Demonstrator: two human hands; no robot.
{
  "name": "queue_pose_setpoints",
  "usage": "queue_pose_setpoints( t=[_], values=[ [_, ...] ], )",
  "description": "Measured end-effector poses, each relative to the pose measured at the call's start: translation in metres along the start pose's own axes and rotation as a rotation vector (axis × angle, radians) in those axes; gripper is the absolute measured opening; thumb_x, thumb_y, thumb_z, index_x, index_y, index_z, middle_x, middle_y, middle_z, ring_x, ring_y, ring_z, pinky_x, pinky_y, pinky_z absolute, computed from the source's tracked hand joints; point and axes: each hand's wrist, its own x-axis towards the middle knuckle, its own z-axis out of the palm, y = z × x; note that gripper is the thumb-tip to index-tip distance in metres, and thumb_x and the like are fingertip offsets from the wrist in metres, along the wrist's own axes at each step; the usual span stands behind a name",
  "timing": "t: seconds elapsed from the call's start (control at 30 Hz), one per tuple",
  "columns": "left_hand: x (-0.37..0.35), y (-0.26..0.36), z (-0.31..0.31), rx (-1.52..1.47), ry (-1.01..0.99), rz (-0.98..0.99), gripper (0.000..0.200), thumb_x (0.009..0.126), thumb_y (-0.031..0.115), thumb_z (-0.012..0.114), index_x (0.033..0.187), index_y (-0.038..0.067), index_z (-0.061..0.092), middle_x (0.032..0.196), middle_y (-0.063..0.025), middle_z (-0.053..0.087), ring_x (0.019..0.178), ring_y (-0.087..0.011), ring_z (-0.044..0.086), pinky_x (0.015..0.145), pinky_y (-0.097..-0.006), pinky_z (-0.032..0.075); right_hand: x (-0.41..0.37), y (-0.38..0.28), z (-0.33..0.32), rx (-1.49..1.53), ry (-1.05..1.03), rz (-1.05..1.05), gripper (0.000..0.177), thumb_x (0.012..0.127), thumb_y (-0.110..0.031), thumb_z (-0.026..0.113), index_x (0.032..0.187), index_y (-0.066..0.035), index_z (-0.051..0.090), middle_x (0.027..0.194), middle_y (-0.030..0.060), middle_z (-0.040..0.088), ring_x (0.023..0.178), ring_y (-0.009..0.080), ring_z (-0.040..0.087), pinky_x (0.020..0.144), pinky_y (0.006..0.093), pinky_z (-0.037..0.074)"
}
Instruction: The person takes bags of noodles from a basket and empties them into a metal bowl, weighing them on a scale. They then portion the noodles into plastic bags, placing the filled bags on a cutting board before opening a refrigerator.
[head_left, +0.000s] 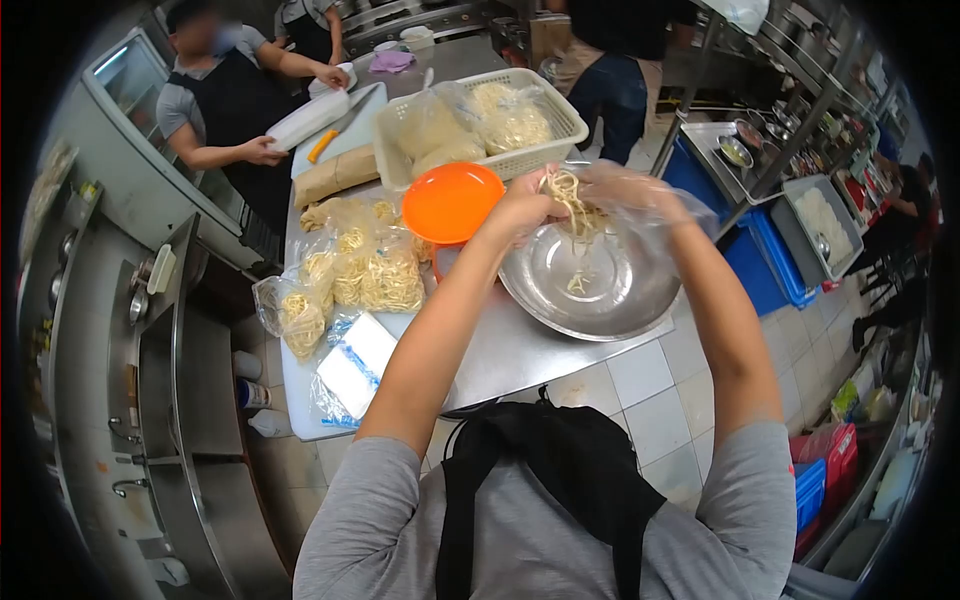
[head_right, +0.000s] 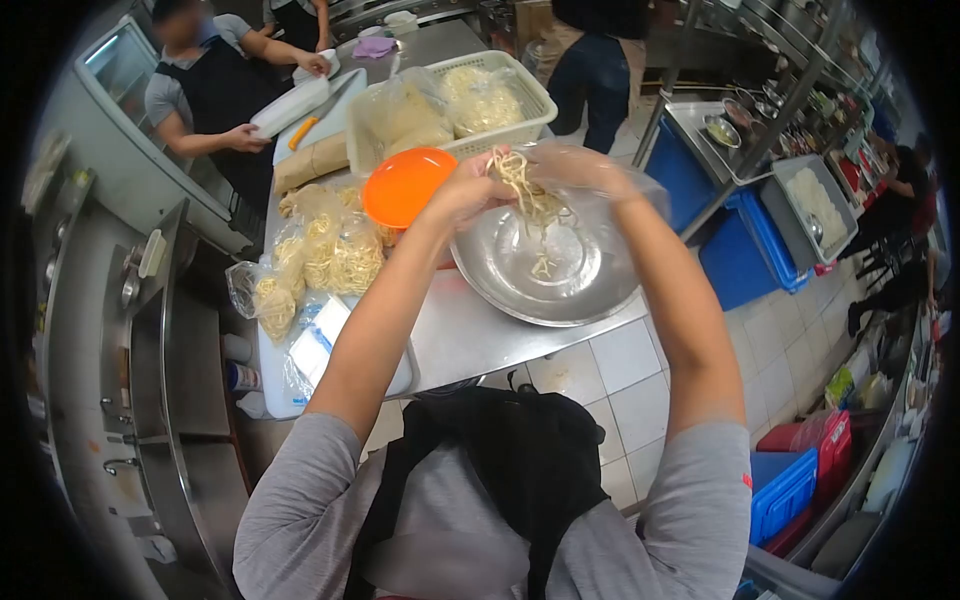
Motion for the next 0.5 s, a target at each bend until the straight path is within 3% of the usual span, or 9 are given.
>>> queue_pose_setpoints(
  t=[0.03,0.17,0.23,0.27,0.33,0.4,0.43,0.47,0.5],
  values=[
    [0.0,0.001,-0.003,-0.085,-0.001,0.001,0.075,0.065,-0.014,0.054,0.134,-0.003,0.025,0.104,-0.0119,0.056,0.083,-0.0158,0.059,0.071,-0.025,0.05,-0.009,-0.034,-0.015,0.277,0.003,0.209,0.038,0.079,-0.027,0.06,0.104,0.002,0.057,0.094,0.0125,0.061,0.077,0.0216,0.059,0.071,0.0328,0.046],
    [0.006,0.012,-0.002,-0.067,0.002,-0.044,0.074,0.066,-0.014,0.055,0.133,-0.002,0.026,0.102,-0.0096,0.056,0.079,-0.0167,0.06,0.069,-0.0255,0.051,-0.024,-0.07,-0.031,0.202,0.169,0.275,0.05,0.074,-0.031,0.067,0.111,0.001,0.054,0.096,0.0156,0.058,0.079,0.0192,0.057,0.071,0.03,0.046],
    [0.004,0.015,0.003,-0.073,0.023,-0.04,0.074,0.067,-0.013,0.056,0.133,-0.003,0.024,0.099,-0.0105,0.057,0.076,-0.0162,0.06,0.067,-0.0251,0.051,-0.032,-0.075,-0.026,0.228,0.305,0.365,0.068,0.065,-0.035,0.075,0.119,-0.001,0.049,0.102,0.0187,0.056,0.083,0.0209,0.058,0.072,0.0294,0.046],
    [0.003,0.017,0.005,-0.076,0.045,-0.031,0.075,0.067,-0.012,0.057,0.133,-0.004,0.023,0.096,-0.0113,0.057,0.074,-0.0158,0.06,0.064,-0.0246,0.051,-0.038,-0.073,-0.015,0.253,0.383,0.345,0.082,0.059,-0.038,0.079,0.121,0.004,0.044,0.108,0.0218,0.053,0.085,0.0225,0.058,0.074,0.0306,0.047],
    [0.011,0.012,-0.001,-0.035,0.048,-0.02,0.076,0.066,-0.012,0.057,0.133,-0.006,0.022,0.092,-0.0123,0.058,0.069,-0.015,0.059,0.061,-0.0243,0.05,-0.032,-0.015,0.059,0.101,0.502,0.28,0.084,0.058,-0.039,0.08,0.118,0.006,0.043,0.11,0.0226,0.051,0.085,0.0224,0.058,0.075,0.0325,0.047],
    [0.012,0.012,-0.005,0.008,0.053,-0.015,0.077,0.064,-0.011,0.058,0.133,-0.008,0.021,0.089,-0.0133,0.058,0.065,-0.0142,0.059,0.057,-0.024,0.049,-0.031,-0.018,0.078,0.185,0.583,0.192,0.074,0.062,-0.035,0.078,0.111,0.009,0.046,0.103,0.0203,0.053,0.082,0.02,0.058,0.072,0.0323,0.049],
    [0.011,0.014,-0.006,0.061,0.04,-0.033,0.077,0.066,-0.01,0.058,0.133,-0.008,0.019,0.113,-0.0157,0.043,0.075,-0.0158,0.059,0.064,-0.0247,0.05,-0.031,-0.022,0.086,0.224,0.621,0.145,0.069,0.064,-0.034,0.078,0.107,0.011,0.047,0.1,0.0192,0.055,0.08,0.0187,0.058,0.071,0.0321,0.05],
    [0.01,0.014,-0.006,0.112,0.029,-0.052,0.077,0.067,-0.01,0.057,0.133,-0.009,0.017,0.137,-0.0181,0.028,0.084,-0.0175,0.059,0.071,-0.0254,0.05,-0.033,-0.019,0.083,0.575,0.43,0.389,0.062,0.065,-0.03,0.076,0.104,0.011,0.05,0.094,0.0176,0.057,0.08,0.019,0.059,0.073,0.0321,0.05],
    [0.008,0.014,-0.006,0.116,0.034,-0.053,0.077,0.067,-0.01,0.057,0.133,-0.009,0.017,0.137,-0.0181,0.028,0.084,-0.0175,0.059,0.071,-0.0254,0.05,-0.034,-0.022,0.079,0.916,0.213,0.627,0.055,0.066,-0.026,0.075,0.1,0.011,0.052,0.089,0.016,0.06,0.081,0.0193,0.06,0.075,0.032,0.05]
  ],
)
